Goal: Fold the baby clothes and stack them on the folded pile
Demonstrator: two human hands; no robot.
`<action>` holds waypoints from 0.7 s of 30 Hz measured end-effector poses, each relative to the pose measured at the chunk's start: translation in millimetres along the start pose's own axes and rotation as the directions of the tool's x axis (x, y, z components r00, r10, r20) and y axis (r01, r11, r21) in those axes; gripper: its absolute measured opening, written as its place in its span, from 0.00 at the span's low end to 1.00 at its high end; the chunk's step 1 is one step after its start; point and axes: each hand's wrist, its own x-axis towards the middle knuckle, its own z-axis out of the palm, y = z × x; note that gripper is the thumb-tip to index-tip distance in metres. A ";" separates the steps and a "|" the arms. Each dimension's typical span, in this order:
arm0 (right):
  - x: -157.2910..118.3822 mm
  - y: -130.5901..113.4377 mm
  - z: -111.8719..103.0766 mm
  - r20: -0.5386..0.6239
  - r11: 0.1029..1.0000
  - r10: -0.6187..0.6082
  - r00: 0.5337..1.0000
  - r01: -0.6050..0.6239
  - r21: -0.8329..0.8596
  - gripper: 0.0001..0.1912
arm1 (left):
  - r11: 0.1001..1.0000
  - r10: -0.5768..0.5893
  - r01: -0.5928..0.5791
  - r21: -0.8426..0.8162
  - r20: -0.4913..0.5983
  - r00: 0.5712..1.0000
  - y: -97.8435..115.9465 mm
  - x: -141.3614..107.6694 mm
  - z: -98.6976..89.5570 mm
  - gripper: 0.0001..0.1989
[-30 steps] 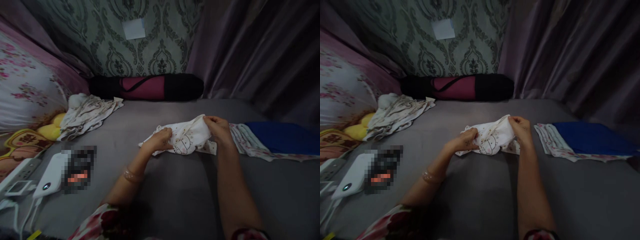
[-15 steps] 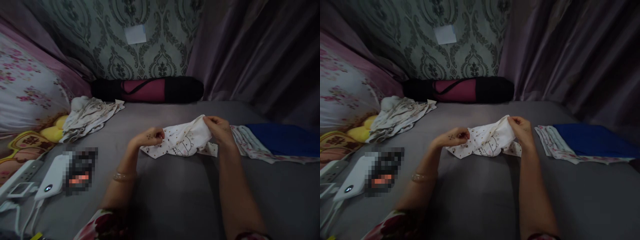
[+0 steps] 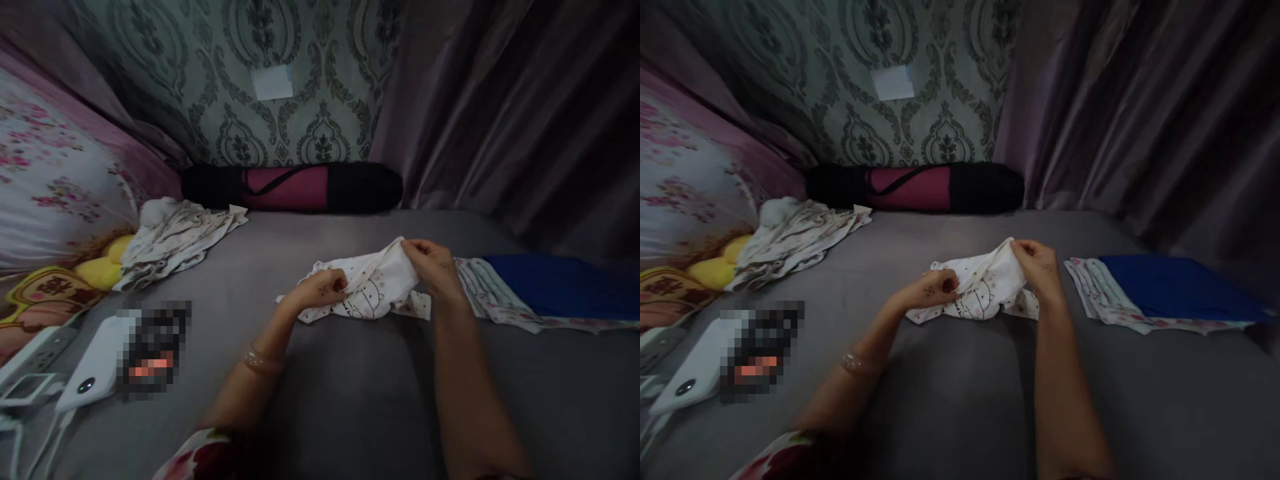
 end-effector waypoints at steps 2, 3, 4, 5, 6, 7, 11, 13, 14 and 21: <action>-1.2 -2.9 -0.1 0.006 0.999 0.036 0.999 -0.036 0.024 0.19 | 0.986 -0.035 0.048 -0.162 0.077 0.996 -2.7 -4.1 -12.7 0.08; -2.1 -4.9 -0.3 0.007 0.998 0.052 0.999 -0.052 0.037 0.19 | 0.971 -0.048 0.073 -0.229 0.114 0.992 -3.6 -7.3 -19.8 0.10; -3.2 -7.1 -0.5 0.015 0.998 0.054 0.998 -0.055 0.038 0.18 | 0.955 -0.054 0.091 -0.282 0.135 0.989 -4.1 -11.3 -27.2 0.12; -4.3 -9.3 -0.9 0.027 0.998 0.054 0.998 -0.055 0.041 0.17 | 0.942 -0.054 0.096 -0.321 0.139 0.989 -4.3 -16.0 -34.7 0.13; -5.5 -11.3 -1.4 0.042 0.997 0.056 0.998 -0.058 0.049 0.17 | 0.932 -0.056 0.097 -0.348 0.128 0.990 -4.3 -21.0 -42.1 0.14; -6.7 -12.9 -2.0 0.069 0.996 0.062 0.996 -0.066 0.059 0.16 | 0.924 -0.066 0.100 -0.369 0.103 0.992 -4.2 -26.1 -49.0 0.14; -9.0 -12.9 -3.6 0.250 0.990 0.097 0.963 -0.118 0.072 0.18 | 0.892 -0.197 0.170 -0.418 -0.023 0.980 -5.4 -40.5 -68.0 0.14; -8.6 -10.2 -2.5 0.306 0.990 0.114 0.945 -0.134 0.042 0.19 | 0.883 -0.244 0.180 -0.433 -0.096 0.965 -7.7 -40.5 -69.5 0.12; -8.2 -8.8 -1.3 0.311 0.990 0.122 0.942 -0.136 0.022 0.20 | 0.887 -0.246 0.168 -0.430 -0.132 0.960 -9.2 -38.6 -68.3 0.11; -7.1 -8.1 7.2 0.293 0.985 0.172 0.940 -0.168 -0.038 0.21 | 0.947 -0.115 0.044 -0.318 -0.209 0.971 -16.8 -21.0 -51.4 0.14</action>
